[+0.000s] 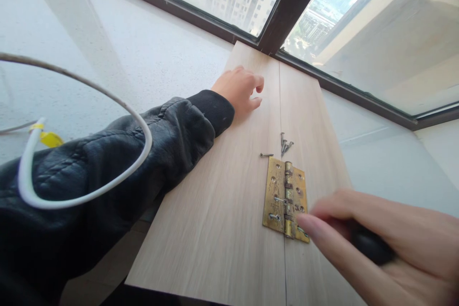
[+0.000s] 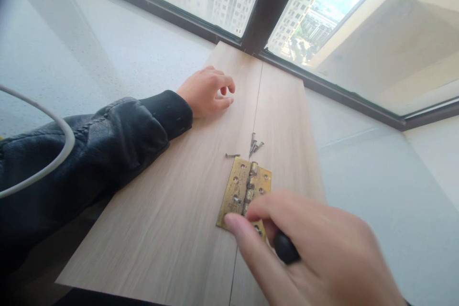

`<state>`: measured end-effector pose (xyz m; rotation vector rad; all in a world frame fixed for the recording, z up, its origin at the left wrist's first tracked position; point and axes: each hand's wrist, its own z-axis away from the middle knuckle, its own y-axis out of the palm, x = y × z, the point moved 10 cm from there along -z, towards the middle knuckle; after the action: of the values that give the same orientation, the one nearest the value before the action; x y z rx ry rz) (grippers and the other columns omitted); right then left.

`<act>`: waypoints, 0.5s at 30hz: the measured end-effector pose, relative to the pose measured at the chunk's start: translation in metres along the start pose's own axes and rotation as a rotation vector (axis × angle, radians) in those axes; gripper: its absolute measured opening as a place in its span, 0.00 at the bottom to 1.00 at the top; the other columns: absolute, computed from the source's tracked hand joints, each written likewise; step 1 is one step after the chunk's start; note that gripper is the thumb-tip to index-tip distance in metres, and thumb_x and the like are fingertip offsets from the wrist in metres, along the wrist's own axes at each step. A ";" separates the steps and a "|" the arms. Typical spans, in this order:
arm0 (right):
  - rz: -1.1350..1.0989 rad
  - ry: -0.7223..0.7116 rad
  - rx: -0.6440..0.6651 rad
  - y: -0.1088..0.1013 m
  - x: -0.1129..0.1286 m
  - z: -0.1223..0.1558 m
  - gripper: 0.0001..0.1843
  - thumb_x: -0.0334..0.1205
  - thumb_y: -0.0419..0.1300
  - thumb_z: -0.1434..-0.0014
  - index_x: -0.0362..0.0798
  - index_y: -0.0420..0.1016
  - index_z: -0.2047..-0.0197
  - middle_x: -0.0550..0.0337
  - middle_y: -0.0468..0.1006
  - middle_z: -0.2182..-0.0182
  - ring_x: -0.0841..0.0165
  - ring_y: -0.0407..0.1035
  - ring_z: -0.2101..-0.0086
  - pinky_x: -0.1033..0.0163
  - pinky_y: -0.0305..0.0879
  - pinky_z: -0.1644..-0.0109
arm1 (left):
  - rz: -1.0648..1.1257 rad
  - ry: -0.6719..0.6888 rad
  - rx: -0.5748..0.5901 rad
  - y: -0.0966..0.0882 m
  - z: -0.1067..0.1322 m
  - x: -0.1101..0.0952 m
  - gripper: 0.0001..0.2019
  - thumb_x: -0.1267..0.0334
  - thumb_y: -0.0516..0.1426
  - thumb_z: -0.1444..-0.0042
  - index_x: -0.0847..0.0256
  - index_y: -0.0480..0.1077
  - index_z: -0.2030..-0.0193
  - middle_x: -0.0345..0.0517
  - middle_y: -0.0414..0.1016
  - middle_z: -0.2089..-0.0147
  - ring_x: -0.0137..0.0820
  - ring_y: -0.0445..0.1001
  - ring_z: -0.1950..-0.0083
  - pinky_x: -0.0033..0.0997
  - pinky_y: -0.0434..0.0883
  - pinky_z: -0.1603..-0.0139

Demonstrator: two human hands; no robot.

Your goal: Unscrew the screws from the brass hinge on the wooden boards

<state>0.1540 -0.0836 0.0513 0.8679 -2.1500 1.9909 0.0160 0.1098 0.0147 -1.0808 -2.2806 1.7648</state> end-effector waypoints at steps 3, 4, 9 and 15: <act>0.290 -0.068 0.125 0.026 0.023 -0.014 0.20 0.52 0.56 0.37 0.52 0.66 0.77 0.64 0.70 0.83 0.68 0.63 0.84 0.63 0.52 0.81 | -0.001 0.006 0.014 0.001 0.000 -0.001 0.14 0.62 0.55 0.44 0.61 0.75 0.53 0.47 0.78 0.57 0.39 0.70 0.51 0.40 0.66 0.48; 0.354 -0.095 0.130 0.030 0.028 -0.017 0.21 0.51 0.53 0.35 0.52 0.64 0.78 0.64 0.69 0.84 0.67 0.64 0.84 0.62 0.51 0.81 | 0.000 0.011 0.014 0.001 0.000 -0.001 0.14 0.63 0.55 0.44 0.61 0.75 0.53 0.47 0.78 0.56 0.39 0.70 0.51 0.40 0.66 0.48; 0.565 -0.196 0.120 0.036 0.037 -0.018 0.19 0.46 0.47 0.34 0.55 0.61 0.77 0.64 0.68 0.85 0.60 0.64 0.88 0.60 0.45 0.82 | 0.009 0.018 0.014 0.002 0.001 -0.002 0.14 0.63 0.54 0.44 0.61 0.75 0.53 0.48 0.78 0.55 0.40 0.70 0.51 0.41 0.66 0.48; 0.635 -0.282 0.123 0.040 0.047 -0.016 0.15 0.40 0.47 0.36 0.55 0.59 0.75 0.64 0.66 0.85 0.62 0.62 0.88 0.59 0.43 0.83 | 0.004 0.014 0.010 0.001 0.001 -0.001 0.14 0.62 0.54 0.44 0.61 0.75 0.54 0.48 0.78 0.55 0.40 0.70 0.51 0.41 0.66 0.49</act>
<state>0.0918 -0.0848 0.0380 0.5402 -2.7518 2.4161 0.0175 0.1086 0.0138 -1.0940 -2.2611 1.7619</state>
